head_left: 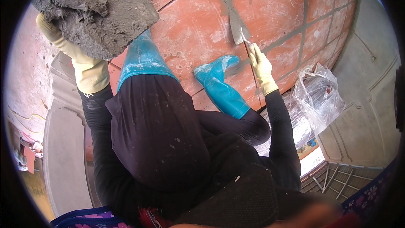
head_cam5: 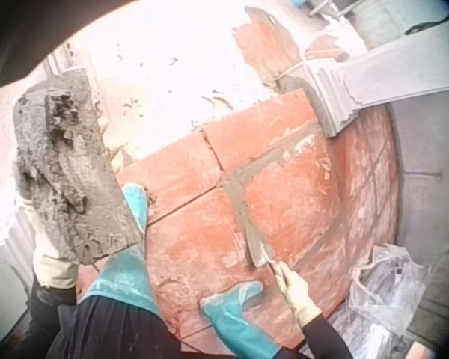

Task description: The person scoops cement from a wheelbarrow and applies it into the gaps between red floor tiles using a trowel. They repeatedly transfer material from a hawk to the trowel and smooth the grout lines.

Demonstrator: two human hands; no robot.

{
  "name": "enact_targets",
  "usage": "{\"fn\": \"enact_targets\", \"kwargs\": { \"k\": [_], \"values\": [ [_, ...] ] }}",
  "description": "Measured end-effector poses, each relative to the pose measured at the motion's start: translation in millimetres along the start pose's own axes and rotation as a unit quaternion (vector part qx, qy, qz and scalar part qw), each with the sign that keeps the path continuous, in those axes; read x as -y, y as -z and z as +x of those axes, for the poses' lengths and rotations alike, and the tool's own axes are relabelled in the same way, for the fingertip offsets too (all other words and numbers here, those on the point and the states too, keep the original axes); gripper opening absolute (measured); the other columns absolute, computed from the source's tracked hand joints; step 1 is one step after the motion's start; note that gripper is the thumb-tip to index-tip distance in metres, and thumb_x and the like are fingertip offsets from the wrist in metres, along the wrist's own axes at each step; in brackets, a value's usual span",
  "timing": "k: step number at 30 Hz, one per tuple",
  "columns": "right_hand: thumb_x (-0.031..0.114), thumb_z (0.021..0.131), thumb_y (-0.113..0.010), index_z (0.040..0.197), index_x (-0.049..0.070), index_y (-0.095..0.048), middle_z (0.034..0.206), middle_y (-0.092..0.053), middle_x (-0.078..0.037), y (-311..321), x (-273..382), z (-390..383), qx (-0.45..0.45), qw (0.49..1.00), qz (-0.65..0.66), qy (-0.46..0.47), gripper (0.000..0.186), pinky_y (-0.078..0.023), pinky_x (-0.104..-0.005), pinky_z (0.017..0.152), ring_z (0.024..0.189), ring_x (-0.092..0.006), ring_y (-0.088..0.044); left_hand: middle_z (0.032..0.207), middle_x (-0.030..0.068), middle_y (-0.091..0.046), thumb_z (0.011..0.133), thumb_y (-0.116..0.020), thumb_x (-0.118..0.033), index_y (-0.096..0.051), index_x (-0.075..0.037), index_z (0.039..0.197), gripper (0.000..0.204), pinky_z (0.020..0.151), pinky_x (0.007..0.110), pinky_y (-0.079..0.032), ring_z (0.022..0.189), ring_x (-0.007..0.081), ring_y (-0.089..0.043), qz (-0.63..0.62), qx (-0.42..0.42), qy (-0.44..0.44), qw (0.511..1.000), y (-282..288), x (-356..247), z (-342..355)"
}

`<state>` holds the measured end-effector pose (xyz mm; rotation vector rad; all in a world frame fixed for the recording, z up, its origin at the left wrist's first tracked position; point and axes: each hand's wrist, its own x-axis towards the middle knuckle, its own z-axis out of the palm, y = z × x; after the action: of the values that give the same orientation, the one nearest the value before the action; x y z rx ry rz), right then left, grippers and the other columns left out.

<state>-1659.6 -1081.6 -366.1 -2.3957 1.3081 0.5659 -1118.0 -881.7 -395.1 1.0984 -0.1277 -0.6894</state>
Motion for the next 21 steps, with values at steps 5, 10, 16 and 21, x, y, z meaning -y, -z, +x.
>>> {"fn": "enact_targets", "kwargs": {
  "k": [5,10,16,21],
  "values": [
    [0.024,0.097,-0.072,0.152,0.027,-0.051,0.099,-0.070,-0.013,2.6,-10.2,-15.3,-0.045,0.998,0.037,0.031,0.059,-0.057,-0.0426,0.077,0.087,-0.0336,-0.070,0.167,0.0132,-0.029,0.111,-0.038,-0.034,-0.021,-0.010,0.164,0.061,0.126,0.040,-0.028,0.150,0.0254,-0.034,-0.036,-0.015,-0.001,0.999,5.2,3.6,-0.4],
    [0.019,0.097,-0.072,0.153,0.026,-0.050,0.101,-0.069,-0.012,-16.6,-4.2,-3.2,-0.041,0.999,0.019,0.011,0.060,-0.056,-0.0409,0.079,0.089,-0.0325,-0.070,0.167,0.0132,-0.029,0.111,-0.038,-0.033,-0.021,-0.010,0.164,0.061,0.126,0.040,-0.028,0.150,0.0253,-0.034,-0.067,-0.024,0.008,0.997,8.9,11.2,1.2],
    [-0.007,0.098,-0.058,0.155,0.007,-0.045,0.135,-0.066,-0.012,-48.3,-11.8,-2.0,0.029,0.989,0.147,-0.019,0.059,-0.050,-0.0300,0.101,0.126,-0.0214,-0.062,0.167,0.0132,-0.029,0.111,-0.038,-0.033,-0.021,-0.010,0.164,0.060,0.126,0.040,-0.028,0.150,0.0252,-0.034,-0.095,-0.033,0.003,0.995,16.8,9.7,3.0],
    [-0.003,0.099,-0.060,0.156,0.015,-0.045,0.130,-0.066,-0.014,-42.4,-40.6,-30.2,0.021,0.986,0.167,-0.007,0.062,-0.052,-0.0334,0.098,0.117,-0.0266,-0.065,0.167,0.0132,-0.029,0.112,-0.038,-0.032,-0.021,-0.010,0.164,0.060,0.126,0.040,-0.028,0.150,0.0251,-0.034,-0.130,-0.038,0.005,0.991,18.5,6.6,8.3]
  ]
}}
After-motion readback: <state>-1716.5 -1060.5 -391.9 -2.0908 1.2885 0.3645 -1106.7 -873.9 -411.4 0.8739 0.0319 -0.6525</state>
